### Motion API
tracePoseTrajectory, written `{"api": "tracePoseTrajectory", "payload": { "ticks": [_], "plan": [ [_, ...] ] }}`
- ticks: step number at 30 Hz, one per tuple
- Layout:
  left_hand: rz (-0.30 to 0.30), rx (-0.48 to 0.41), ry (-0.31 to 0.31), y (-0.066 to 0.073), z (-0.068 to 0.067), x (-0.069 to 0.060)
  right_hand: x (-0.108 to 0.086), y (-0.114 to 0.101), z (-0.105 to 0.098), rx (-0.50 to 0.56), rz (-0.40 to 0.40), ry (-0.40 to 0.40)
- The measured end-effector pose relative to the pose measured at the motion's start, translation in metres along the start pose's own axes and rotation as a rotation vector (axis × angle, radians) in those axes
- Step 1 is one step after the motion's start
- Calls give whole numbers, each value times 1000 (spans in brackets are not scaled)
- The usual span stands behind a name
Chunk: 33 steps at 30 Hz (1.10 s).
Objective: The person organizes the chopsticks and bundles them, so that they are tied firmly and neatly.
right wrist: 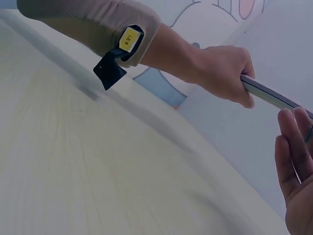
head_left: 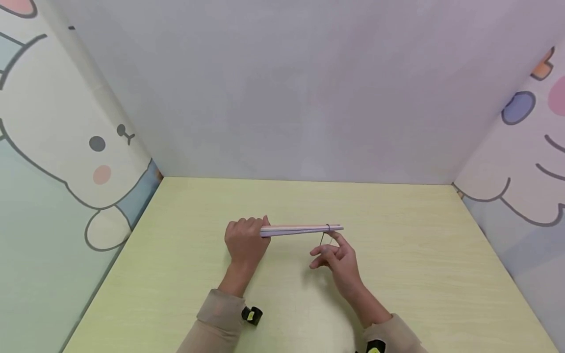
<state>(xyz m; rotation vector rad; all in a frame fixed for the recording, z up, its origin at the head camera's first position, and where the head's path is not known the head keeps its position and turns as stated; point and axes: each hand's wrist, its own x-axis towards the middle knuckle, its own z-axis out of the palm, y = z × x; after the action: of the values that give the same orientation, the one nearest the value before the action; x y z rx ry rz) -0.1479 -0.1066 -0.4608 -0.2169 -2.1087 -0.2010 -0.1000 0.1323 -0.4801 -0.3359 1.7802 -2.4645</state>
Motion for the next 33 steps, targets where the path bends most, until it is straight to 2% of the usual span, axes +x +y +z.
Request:
{"api": "tracePoseTrajectory", "payload": {
  "ticks": [8, 11, 15, 24, 33],
  "plan": [
    [13, -20, 39, -2, -1, -1, 1, -1, -5, 353, -60, -162],
    [17, -21, 42, -3, -1, -1, 1, -1, -6, 447, -80, -220],
    [34, -27, 45, -4, -1, -2, 1, -4, -9, 519, -65, -261],
    [74, -40, 31, -5, -2, -2, 3, -9, -12, 537, -58, -274],
    [121, -44, 44, -6, -2, -1, 12, -9, -14, 410, -160, -277]
  ]
}}
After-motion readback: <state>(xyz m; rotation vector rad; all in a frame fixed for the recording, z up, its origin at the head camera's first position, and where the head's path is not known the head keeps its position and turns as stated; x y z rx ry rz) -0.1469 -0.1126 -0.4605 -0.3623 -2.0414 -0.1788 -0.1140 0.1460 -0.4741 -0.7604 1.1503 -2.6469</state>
